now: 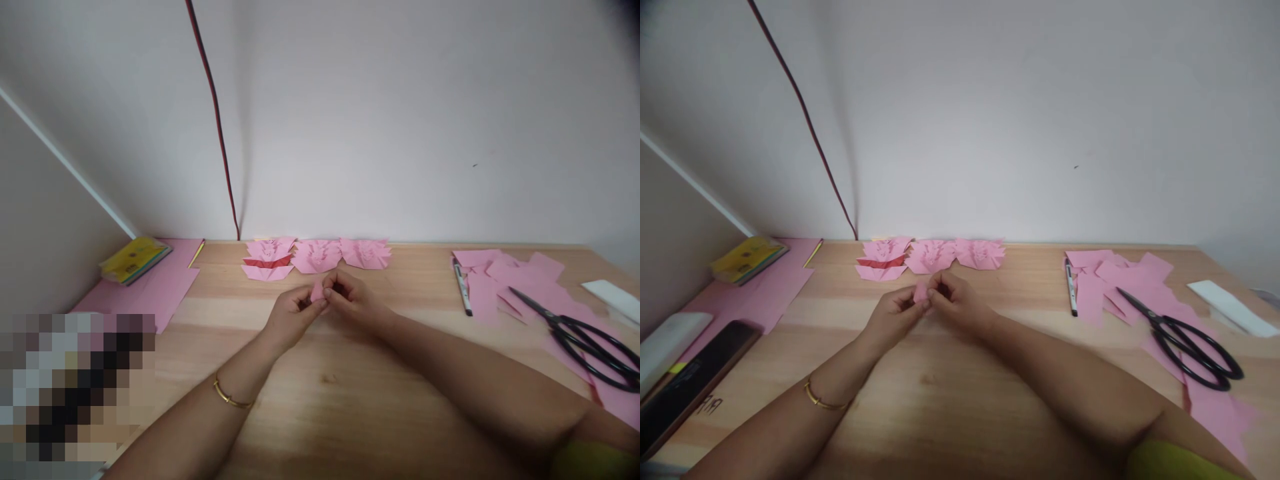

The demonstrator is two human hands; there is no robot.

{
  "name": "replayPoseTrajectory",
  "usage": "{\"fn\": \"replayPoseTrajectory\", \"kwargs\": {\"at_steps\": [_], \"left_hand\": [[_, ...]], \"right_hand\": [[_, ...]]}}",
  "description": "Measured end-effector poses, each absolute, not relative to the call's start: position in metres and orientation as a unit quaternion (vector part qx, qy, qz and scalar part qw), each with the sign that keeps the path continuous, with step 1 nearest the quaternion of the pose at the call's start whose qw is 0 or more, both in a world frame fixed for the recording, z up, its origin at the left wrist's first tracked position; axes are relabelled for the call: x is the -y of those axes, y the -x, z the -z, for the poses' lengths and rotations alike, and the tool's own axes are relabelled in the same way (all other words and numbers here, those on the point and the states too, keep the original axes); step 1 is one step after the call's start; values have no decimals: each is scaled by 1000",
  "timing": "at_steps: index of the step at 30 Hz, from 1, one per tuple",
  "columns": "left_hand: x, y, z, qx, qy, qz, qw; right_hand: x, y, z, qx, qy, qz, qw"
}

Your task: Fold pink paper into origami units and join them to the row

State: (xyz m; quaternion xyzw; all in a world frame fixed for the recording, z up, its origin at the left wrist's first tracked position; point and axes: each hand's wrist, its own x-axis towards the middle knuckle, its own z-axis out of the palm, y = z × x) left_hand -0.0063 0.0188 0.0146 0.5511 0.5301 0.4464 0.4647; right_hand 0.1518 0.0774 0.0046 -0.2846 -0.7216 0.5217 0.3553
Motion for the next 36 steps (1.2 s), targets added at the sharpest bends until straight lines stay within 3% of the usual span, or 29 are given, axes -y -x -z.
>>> {"fn": "replayPoseTrajectory", "kwargs": {"at_steps": [11,17,28,36], "left_hand": [[-20,7,-15,-524,-496,-479,500],[-20,7,-19,-504,-533,-510,450],[-19,6,-10,-507,-447,-522,520],[-20,6,-8,-473,-413,-533,567]], "right_hand": [[-78,-151,-2,726,275,-517,361],[-77,-150,-4,733,272,-497,376],[-76,-150,2,723,247,-514,390],[-75,-152,-13,770,202,-435,420]]}}
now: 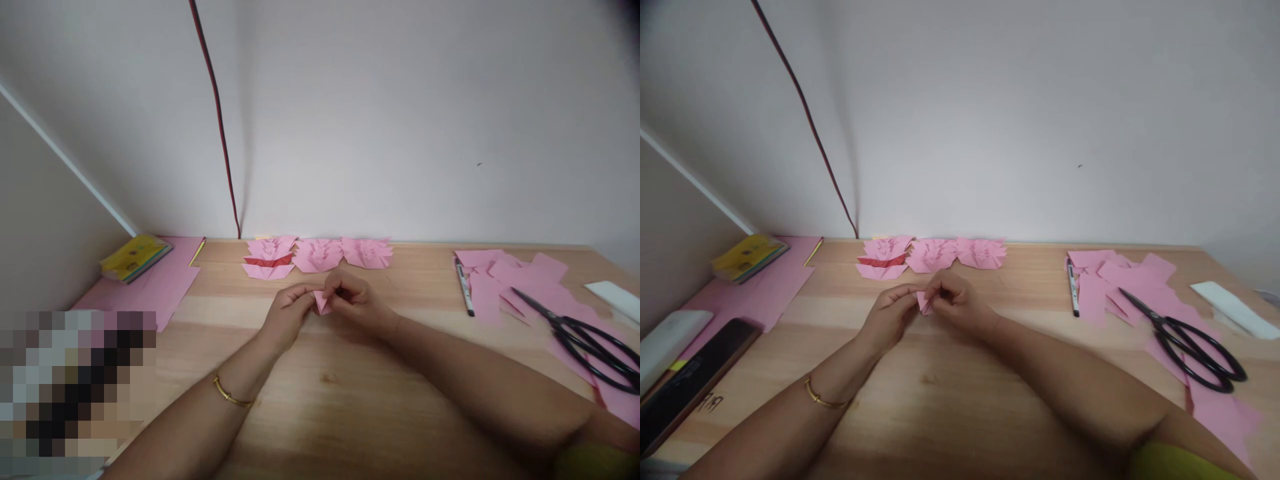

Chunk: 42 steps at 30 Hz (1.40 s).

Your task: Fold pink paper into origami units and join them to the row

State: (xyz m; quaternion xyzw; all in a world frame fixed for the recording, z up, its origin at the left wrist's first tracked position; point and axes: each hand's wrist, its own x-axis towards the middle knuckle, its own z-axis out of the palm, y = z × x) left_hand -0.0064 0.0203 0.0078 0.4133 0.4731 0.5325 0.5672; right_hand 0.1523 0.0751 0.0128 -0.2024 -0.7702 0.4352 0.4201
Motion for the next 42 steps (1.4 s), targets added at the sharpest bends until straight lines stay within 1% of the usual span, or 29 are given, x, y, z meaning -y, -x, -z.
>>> {"fn": "replayPoseTrajectory", "kwargs": {"at_steps": [5,9,11,13,16,20,24,30,32,37,42], "left_hand": [[-20,6,-8,-437,-388,-543,604],[-20,6,-7,-451,-415,-528,588],[-19,7,-6,-473,-423,-519,572],[-19,7,-5,-486,-419,-520,564],[-19,8,-6,-497,-421,-525,548],[-18,7,-11,-527,-454,-504,512],[-17,8,-16,-542,-485,-490,481],[-16,7,-20,-553,-525,-468,446],[-17,6,-20,-540,-525,-472,458],[-16,3,-18,-494,-496,-474,534],[-16,0,-20,-500,-483,-475,540]], "right_hand": [[-75,-151,-14,782,207,-404,427],[-73,-152,-13,784,202,-409,421],[-72,-153,-13,777,195,-441,404],[-72,-154,-13,750,201,-499,385],[-74,-156,-12,705,241,-550,378],[-77,-157,-10,727,283,-505,370],[-76,-157,-9,747,281,-497,340],[-74,-155,-9,784,285,-431,343],[-74,-154,-10,787,294,-413,351],[-74,-154,-8,765,322,-410,378],[-77,-154,-4,761,322,-410,385]]}}
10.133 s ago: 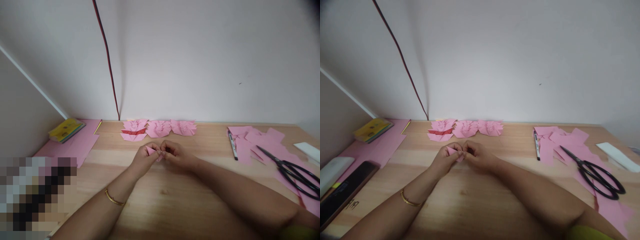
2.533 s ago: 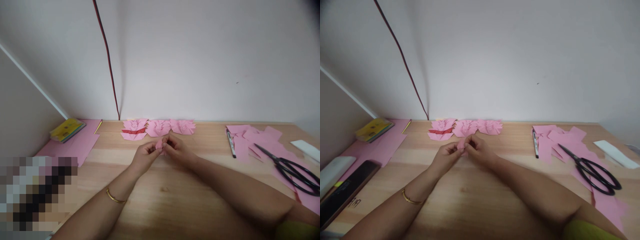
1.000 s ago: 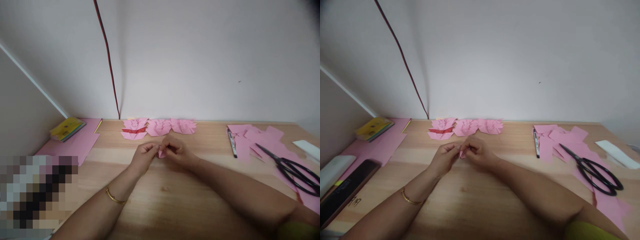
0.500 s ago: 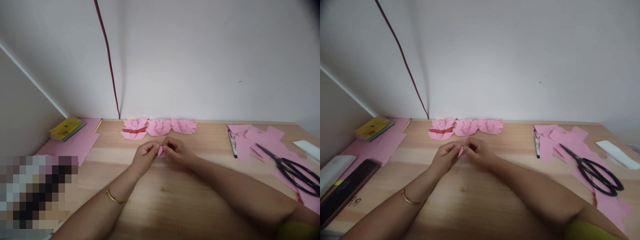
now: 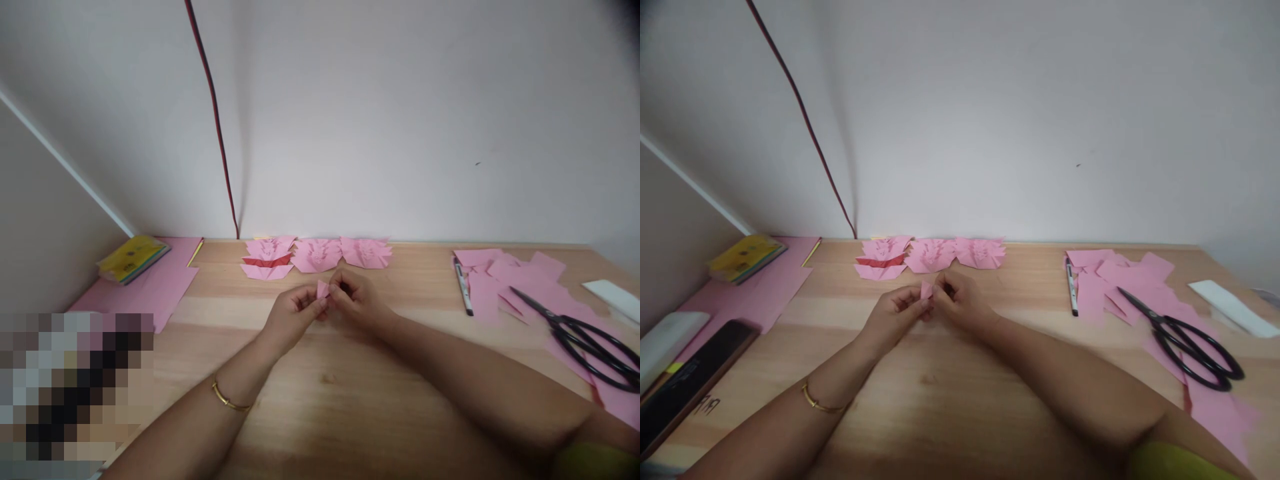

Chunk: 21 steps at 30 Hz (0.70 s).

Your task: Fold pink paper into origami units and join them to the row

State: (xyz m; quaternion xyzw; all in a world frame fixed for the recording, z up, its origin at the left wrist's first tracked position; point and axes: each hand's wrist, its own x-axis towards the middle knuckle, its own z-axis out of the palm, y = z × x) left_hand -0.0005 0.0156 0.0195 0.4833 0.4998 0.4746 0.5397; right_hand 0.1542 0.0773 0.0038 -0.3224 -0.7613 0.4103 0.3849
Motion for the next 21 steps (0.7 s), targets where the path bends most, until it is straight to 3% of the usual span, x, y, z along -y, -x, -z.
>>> {"fn": "replayPoseTrajectory", "kwargs": {"at_steps": [13,21], "left_hand": [[-14,4,-21,-525,-559,-441,466],[-13,4,-23,-526,-563,-426,475]], "right_hand": [[-74,-154,-8,780,282,-424,363],[-75,-155,-8,778,295,-424,358]]}}
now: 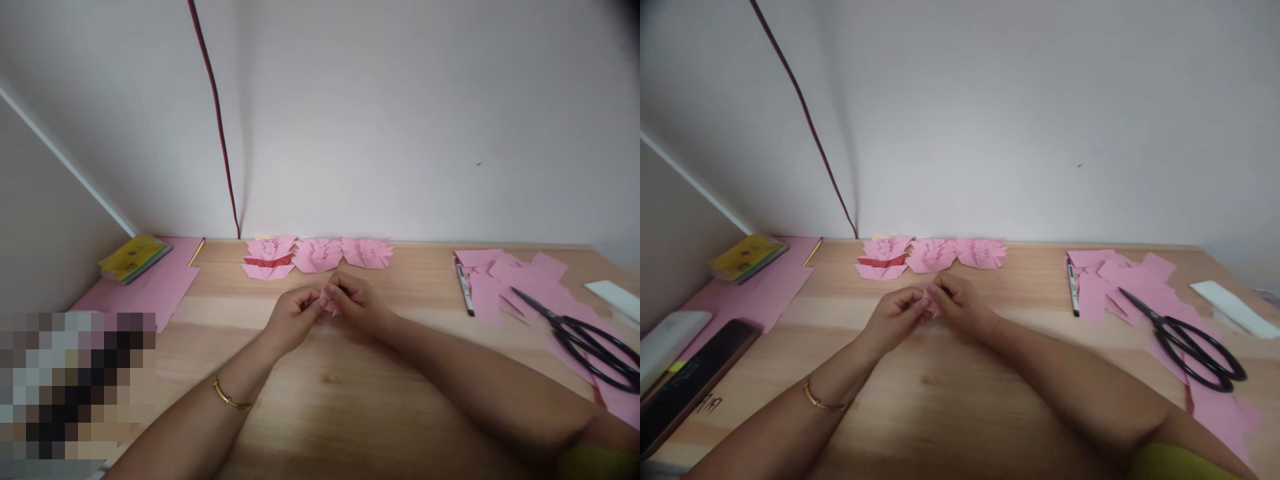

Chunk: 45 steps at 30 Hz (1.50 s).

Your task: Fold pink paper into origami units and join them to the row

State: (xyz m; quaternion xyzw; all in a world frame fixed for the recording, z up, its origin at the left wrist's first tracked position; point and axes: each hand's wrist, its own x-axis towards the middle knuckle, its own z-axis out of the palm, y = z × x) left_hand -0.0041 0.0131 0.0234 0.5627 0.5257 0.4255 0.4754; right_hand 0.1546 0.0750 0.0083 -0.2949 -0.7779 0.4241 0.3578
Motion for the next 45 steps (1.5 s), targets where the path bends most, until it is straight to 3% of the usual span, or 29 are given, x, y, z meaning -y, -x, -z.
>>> {"fn": "replayPoseTrajectory", "kwargs": {"at_steps": [26,36,45], "left_hand": [[-13,3,-24,-526,-630,-390,417],[-16,6,-15,-523,-566,-455,446],[-16,5,-11,-543,-547,-498,398]], "right_hand": [[-74,-153,-9,774,286,-448,344],[-74,-151,-6,768,280,-442,368],[-76,-151,-7,779,296,-408,374]]}}
